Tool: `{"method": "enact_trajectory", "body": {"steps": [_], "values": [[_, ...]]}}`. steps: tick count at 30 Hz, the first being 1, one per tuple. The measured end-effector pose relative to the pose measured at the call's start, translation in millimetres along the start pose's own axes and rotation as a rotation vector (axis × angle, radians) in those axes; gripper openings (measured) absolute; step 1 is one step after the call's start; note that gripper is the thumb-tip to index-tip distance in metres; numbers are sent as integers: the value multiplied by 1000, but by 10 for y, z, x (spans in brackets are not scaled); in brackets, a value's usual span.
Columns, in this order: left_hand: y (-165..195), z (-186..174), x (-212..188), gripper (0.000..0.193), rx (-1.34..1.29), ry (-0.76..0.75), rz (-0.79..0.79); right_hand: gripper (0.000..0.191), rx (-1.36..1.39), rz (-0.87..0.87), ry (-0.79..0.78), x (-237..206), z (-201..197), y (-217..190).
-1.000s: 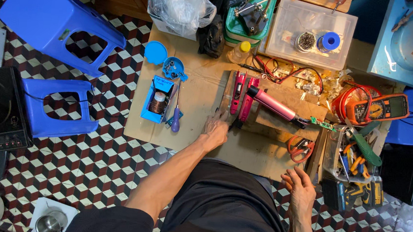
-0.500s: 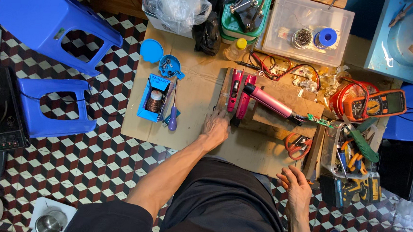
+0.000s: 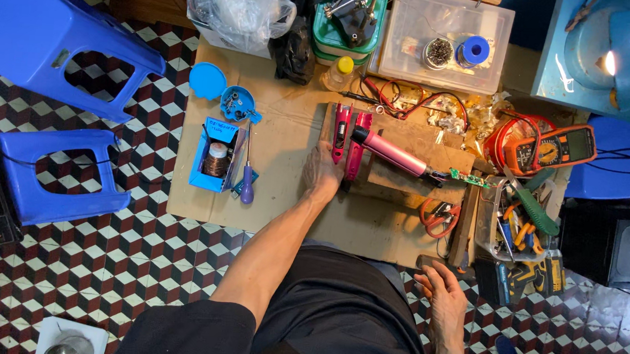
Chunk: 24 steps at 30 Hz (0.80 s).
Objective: The person strips and twists wires, then uses a soldering iron to solder connections on a small circuit board. They also retrieve a cable from a wall-mounted bundle and prepare it for work.
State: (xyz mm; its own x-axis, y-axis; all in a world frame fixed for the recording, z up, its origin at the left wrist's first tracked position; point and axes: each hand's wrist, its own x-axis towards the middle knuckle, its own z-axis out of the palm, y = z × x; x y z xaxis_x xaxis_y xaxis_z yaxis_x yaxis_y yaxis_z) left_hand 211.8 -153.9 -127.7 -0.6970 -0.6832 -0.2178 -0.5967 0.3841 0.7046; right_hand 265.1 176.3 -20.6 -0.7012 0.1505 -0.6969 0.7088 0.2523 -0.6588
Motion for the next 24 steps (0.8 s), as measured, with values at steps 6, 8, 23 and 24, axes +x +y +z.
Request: {"method": "enact_trajectory", "body": {"steps": [6, 8, 23, 24], "values": [[29, 11, -2, 49, 38, -68, -85, 51, 15, -21, 19, -123, -104, 84], [73, -4, -21, 47, 40, -95, -143, 50, 65, -28, 6, -100, -133, 115], [-87, -415, 36, 33, -216, -98, -85, 47, -2, 40, -49, 316, 116, 362], [-126, -503, 0, 30, -186, -77, -66, 47, -49, 51, -48, 319, 159, 319]]}}
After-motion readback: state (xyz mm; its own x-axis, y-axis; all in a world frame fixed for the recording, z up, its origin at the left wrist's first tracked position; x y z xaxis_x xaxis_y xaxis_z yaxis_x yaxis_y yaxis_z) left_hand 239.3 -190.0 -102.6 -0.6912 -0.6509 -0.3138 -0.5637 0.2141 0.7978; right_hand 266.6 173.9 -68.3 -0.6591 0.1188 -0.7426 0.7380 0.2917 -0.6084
